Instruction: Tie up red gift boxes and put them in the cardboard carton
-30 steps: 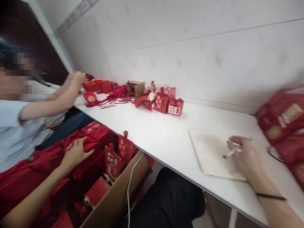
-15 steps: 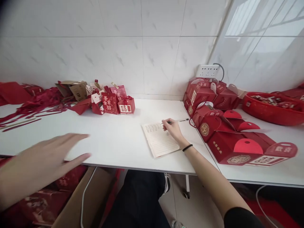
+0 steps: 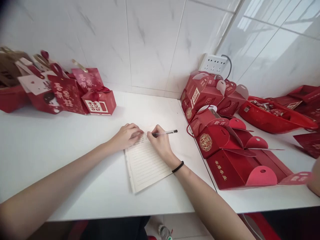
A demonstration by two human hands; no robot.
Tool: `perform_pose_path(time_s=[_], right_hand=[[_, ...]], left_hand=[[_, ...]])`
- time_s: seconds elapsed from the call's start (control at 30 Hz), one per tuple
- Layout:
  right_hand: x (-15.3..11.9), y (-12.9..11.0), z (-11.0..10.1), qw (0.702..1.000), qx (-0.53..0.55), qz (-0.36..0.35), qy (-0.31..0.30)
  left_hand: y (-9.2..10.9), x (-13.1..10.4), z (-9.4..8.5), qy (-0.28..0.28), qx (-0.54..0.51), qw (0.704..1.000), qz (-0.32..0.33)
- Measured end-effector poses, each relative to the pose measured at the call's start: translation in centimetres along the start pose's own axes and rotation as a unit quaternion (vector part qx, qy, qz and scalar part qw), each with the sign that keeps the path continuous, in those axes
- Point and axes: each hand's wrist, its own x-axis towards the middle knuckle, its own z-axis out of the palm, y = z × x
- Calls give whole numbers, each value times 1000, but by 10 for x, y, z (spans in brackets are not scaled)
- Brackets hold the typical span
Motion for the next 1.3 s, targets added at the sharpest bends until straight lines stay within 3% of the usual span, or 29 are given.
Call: perform_pose_path(time_s=[0.1,0.33,0.67,1.3], right_hand=[[-2,-4,0,1000,7,-10,-9],[-1,-5,-3,997,-7,72,-38],[-1,-6,-2,994,-76,59,-44],[-1,-4,-2,994,-87,55,-27]], left_hand=[[-1,-1,1,7,4,1000,-2],[1,0,2,14,-33,999,-18],[3,0,1,13,-28,999,-29],[3,-1,3,15,-35,999,-31]])
